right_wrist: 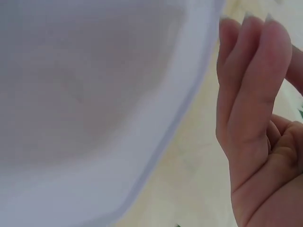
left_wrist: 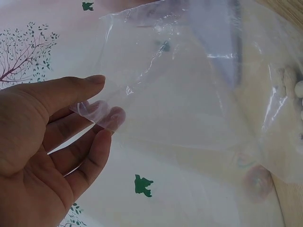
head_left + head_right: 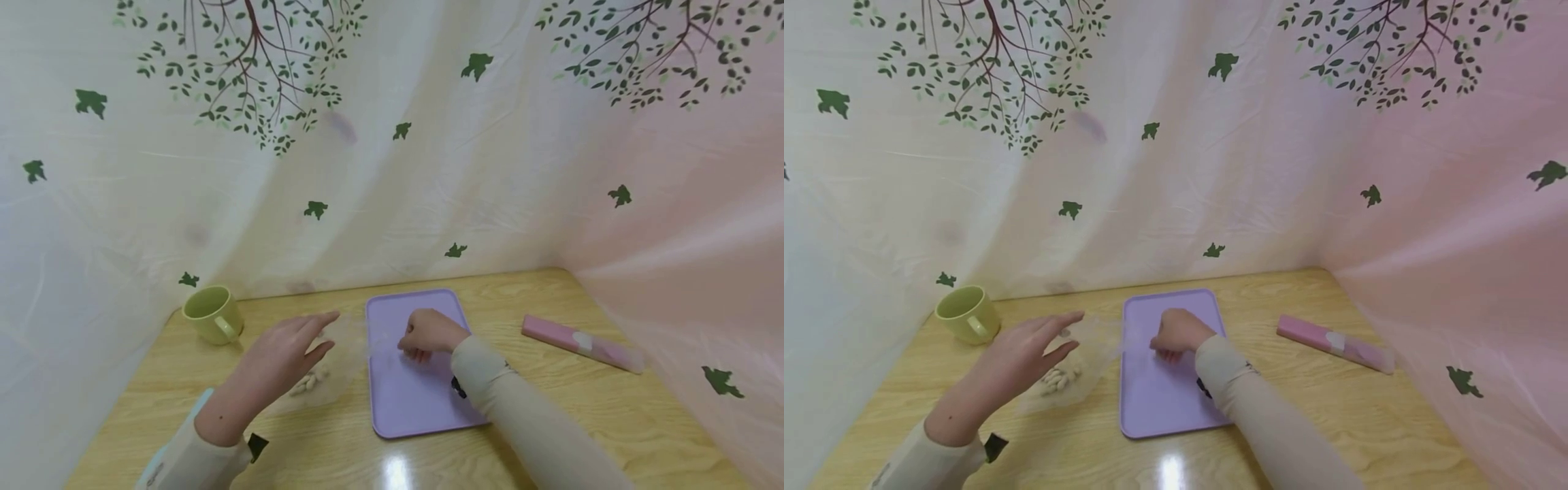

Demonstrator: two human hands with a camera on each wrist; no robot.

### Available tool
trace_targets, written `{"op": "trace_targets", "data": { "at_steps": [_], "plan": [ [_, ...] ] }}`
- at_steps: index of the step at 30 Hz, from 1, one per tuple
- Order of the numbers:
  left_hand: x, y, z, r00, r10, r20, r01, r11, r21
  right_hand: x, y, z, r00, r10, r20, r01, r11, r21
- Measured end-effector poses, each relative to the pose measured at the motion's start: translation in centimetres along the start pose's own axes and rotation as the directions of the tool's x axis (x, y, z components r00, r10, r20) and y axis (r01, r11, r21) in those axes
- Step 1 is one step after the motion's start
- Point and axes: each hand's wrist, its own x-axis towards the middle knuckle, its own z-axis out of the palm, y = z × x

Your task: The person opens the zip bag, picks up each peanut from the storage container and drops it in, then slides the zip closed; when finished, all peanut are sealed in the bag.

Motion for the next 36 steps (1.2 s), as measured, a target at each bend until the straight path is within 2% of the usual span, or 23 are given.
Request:
{"op": "trace_targets", "data": {
  "at_steps": [5, 9, 16, 21, 26, 36],
  "plan": [
    [0.1, 0.0, -0.1, 1.000, 0.005, -0.003, -0.005, 1.000, -0.003, -0.7, -1.0, -1.7, 0.999, -0.017, -0.051, 0.020, 0.997, 0.068],
    [0.1, 0.1, -0.1, 1.000, 0.003, 0.000, -0.003, 1.000, -0.006, -1.3, -2.2, -2.5, 0.994, -0.037, -0.106, 0.046, 0.995, 0.086],
    [-0.1, 0.4, -0.2, 1.000, 0.003, 0.002, -0.003, 1.000, -0.004, -2.4, -4.6, -2.4, 0.987, -0.074, -0.145, 0.097, 0.983, 0.157],
    [0.0, 0.5, -0.4, 1.000, -0.013, 0.013, 0.013, 1.000, -0.002, -3.0, -5.9, -2.0, 0.977, -0.116, -0.177, 0.146, 0.975, 0.170],
    [0.0, 0.9, -0.5, 1.000, -0.003, 0.011, 0.003, 1.000, 0.000, -3.4, -6.4, -1.4, 0.972, -0.158, -0.171, 0.188, 0.967, 0.173],
    [0.0, 1.4, -0.4, 1.000, -0.001, -0.009, 0.001, 1.000, 0.013, -4.0, -6.8, -0.9, 0.972, -0.192, -0.137, 0.213, 0.963, 0.163]
  ]
}}
